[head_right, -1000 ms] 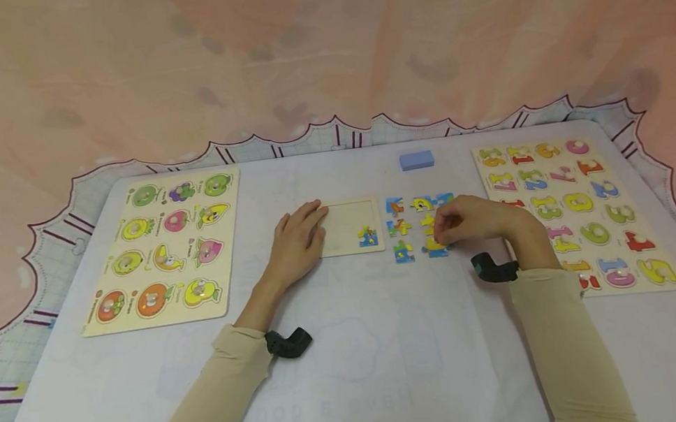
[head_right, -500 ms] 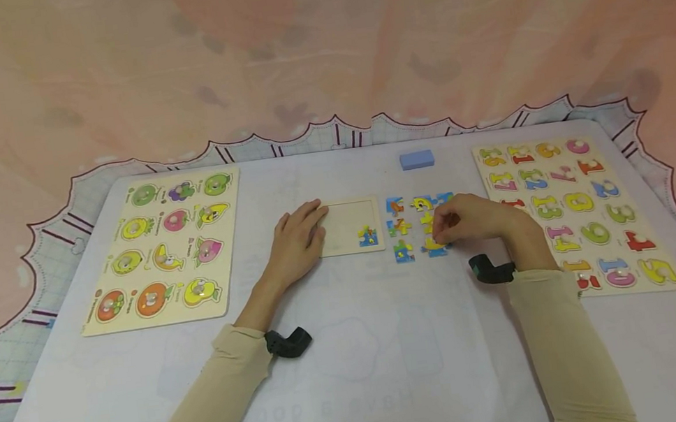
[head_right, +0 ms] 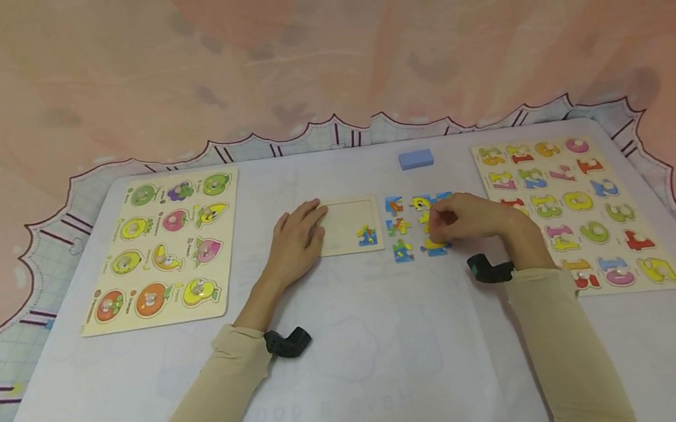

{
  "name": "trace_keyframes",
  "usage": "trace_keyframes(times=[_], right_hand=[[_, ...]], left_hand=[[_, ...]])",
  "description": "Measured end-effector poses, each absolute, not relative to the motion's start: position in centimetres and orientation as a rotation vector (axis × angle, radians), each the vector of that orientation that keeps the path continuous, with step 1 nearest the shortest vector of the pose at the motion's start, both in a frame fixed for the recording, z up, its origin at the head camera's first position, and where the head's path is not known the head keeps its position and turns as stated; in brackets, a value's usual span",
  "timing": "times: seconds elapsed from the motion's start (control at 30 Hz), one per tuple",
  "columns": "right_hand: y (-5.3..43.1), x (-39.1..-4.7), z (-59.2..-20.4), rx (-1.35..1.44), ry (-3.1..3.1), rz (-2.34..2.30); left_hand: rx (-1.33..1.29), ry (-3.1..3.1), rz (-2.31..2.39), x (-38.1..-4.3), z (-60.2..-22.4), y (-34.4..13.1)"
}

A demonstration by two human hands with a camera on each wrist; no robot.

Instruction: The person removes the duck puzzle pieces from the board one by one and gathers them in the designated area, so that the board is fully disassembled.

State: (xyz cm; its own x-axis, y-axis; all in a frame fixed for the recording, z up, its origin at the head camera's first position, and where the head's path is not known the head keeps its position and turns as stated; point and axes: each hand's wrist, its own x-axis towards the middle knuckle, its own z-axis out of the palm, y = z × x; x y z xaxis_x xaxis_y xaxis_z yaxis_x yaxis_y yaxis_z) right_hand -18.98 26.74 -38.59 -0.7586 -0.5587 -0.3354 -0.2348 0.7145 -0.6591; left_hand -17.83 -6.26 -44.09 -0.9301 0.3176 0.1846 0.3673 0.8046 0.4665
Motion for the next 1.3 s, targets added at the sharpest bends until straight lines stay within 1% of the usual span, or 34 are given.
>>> trace_keyframes(times=[0.23, 0.63, 0.83, 1.0, 1.3], right_hand=[[25.5, -18.7, -38.7, -0.639, 2.478, -0.855], [21.4, -18.3, -39.3, -0.792, 2.548, -0.961], [18.8, -18.4, -39.2, -0.869, 2.59, -0.877], [17.2, -18.3, -39.1, -0.857, 2.618, -0.802], [16.7, -18.0, -39.4, -0.879, 2.629, -0.737]], left_hand=[[-0.55, -2.898, -0.779, -17.7, -44.1, -6.2], [-0.556, -2.889, -0.792, -17.5, -44.1, -6.2], [-0.559, -2.864, -0.805, -17.5, -44.0, -6.2], [-0.556, -2.871, -0.793, -17.6, -44.0, -6.3], [-0.556, -2.871, -0.784, -17.7, -43.9, -6.3]])
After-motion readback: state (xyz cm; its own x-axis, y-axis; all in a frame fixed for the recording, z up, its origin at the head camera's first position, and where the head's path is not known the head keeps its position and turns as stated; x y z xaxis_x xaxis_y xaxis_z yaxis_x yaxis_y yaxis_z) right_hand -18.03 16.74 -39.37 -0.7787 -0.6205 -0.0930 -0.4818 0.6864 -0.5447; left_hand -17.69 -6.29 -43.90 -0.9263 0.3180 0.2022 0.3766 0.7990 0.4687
